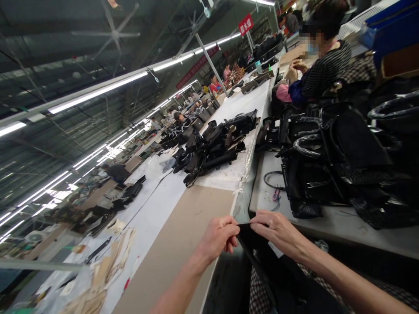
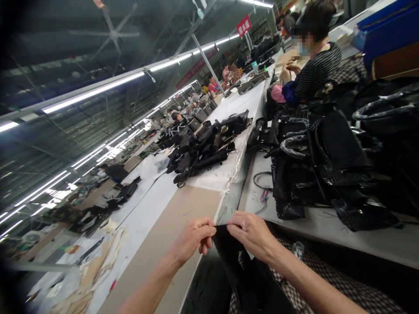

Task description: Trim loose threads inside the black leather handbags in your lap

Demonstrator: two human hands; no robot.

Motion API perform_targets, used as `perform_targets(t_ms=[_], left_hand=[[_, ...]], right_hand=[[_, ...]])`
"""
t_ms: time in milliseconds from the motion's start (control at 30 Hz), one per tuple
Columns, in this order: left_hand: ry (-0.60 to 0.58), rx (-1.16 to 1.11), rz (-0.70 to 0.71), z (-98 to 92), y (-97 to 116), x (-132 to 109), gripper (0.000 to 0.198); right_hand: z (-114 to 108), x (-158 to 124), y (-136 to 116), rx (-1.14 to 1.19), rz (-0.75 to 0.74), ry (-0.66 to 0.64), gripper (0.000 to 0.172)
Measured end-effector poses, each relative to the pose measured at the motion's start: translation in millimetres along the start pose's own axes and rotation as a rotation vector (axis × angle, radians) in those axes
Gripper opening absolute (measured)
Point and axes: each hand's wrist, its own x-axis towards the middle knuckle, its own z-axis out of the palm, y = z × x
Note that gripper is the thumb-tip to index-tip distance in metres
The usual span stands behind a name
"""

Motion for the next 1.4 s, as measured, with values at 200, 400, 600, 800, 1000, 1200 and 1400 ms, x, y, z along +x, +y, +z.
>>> perform_targets(t_ms=[200,400,600,800,1000,1200,1400], left_hand=[[0.252,0.297,0.145,13.4,13.9,-20.0,0.019],[0.433,0.616,0.215,27.4,10.4,-16.5,0.027],[0.366,0.528,0.307,14.7,8.4,-5.3,0.027],[0.283,0.335,0.274,7.0,22.5,1.9,0.010],[0.218,0.381,0.282,6.2,28.0,22.0,0.010],[0.200,0.380,0.481,7.8,21.3,41.1,0.012],[0.191,0.265,0.482,6.2,20.8,54.3,0.015]], right_hand=[[-2.6,-4.2,2.6,-0.002,0.017,0.017,0.029],[-2.2,-1.5,4.3,0.029,0.026,0.014,0.031],[-5.3,2.3,15.5,0.096,0.046,-0.009,0.029],[-9.0,3.8,16.7,0.077,0.056,-0.027,0.030],[-14.0,2.6,18.0,0.129,0.073,-0.043,0.015],[-20.2,7.4,23.0,0.116,0.149,0.037,0.014],[-22.1,18.7,28.9,0.190,0.135,0.069,0.020]])
